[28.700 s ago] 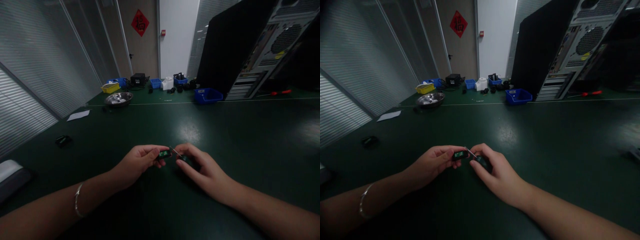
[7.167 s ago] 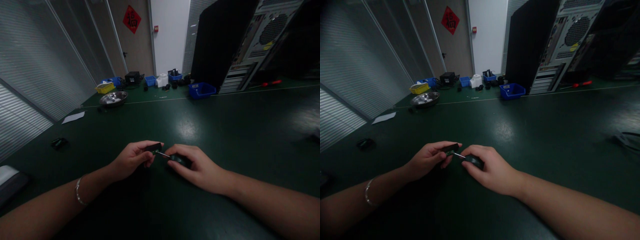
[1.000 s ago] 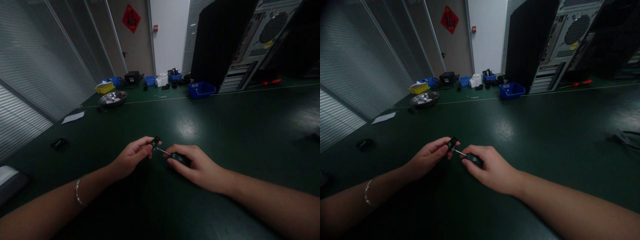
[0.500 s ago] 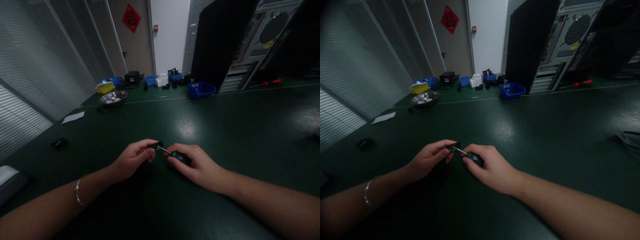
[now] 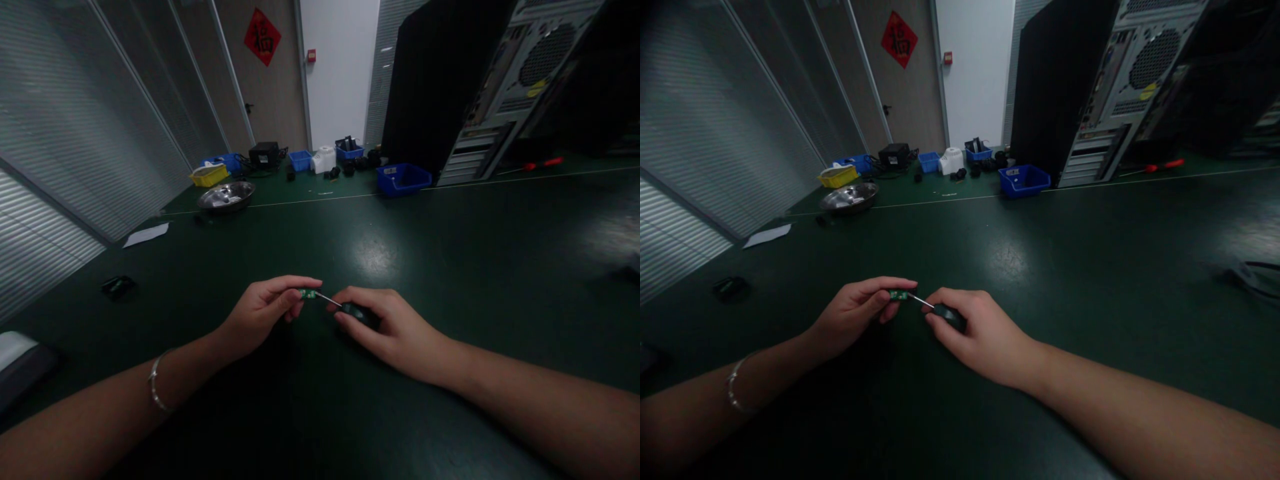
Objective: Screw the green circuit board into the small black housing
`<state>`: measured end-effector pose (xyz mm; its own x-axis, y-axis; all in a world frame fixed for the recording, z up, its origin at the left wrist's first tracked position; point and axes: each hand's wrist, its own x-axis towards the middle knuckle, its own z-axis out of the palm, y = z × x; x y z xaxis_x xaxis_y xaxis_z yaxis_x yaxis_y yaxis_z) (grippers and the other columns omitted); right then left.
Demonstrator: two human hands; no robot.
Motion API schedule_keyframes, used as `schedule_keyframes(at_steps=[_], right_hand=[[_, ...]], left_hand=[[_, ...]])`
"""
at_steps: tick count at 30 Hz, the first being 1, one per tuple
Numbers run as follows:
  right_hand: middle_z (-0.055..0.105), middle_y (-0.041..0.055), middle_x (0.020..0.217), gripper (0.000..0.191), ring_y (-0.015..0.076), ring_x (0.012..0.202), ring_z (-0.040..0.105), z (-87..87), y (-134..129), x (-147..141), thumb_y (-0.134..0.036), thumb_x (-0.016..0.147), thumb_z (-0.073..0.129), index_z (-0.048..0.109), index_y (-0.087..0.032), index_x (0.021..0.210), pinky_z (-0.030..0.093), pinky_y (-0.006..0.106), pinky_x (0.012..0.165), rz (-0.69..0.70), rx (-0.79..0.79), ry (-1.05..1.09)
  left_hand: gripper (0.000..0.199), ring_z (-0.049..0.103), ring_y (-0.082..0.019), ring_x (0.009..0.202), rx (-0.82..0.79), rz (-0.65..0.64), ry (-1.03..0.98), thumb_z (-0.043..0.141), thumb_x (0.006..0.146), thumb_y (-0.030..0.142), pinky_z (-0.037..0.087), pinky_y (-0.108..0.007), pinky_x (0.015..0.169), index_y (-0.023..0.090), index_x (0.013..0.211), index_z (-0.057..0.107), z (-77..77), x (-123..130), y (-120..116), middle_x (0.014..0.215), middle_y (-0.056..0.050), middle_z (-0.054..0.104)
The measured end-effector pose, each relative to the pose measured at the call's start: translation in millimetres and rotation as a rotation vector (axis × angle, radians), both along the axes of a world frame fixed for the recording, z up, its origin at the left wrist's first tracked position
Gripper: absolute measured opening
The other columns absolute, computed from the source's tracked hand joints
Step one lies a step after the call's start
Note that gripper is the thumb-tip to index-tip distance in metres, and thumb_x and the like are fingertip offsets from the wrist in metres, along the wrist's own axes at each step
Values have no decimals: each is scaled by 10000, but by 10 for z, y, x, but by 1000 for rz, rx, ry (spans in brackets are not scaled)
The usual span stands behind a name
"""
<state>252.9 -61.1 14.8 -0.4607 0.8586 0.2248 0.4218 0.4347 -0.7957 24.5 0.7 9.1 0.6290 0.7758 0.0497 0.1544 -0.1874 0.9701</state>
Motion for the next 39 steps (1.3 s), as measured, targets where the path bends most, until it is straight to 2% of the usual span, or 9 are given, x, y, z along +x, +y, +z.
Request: schedule_keyframes(at_steps=[12, 26, 35, 39], right_hand=[[627, 18, 844, 149, 125, 702, 551, -32, 10, 28, -229, 944, 492, 607, -159, 1009, 420, 245, 644, 35, -2, -5], [668, 47, 956, 180, 153, 819, 604, -29, 11, 40, -252, 958, 471, 612, -164, 1027, 463, 268, 721, 62, -30, 21], [656, 40, 893, 208, 141, 754, 581, 13, 7, 25, -277, 960, 465, 627, -155, 1008, 439, 250, 658, 59, -91, 35], [650, 39, 878, 203, 138, 736, 573, 8, -1, 27, -266, 957, 470, 628, -151, 1009, 429, 247, 650, 60, -67, 33]], left_hand=[[329, 452, -107, 594, -146, -44, -74, 525, 926, 371, 344, -234, 531, 158, 1132, 668, -44, 0, 16, 660, -1, 518], [307, 436, -108, 586, -221, -72, -111, 520, 930, 348, 331, -251, 540, 163, 1128, 664, -83, -19, 29, 665, -1, 516], [294, 427, -106, 586, -272, -106, -133, 512, 937, 345, 324, -254, 547, 174, 1120, 666, -81, -19, 27, 657, 8, 496], [317, 426, -104, 578, -287, -136, -136, 496, 942, 363, 325, -249, 542, 157, 1118, 661, -116, -17, 24, 656, 4, 501]])
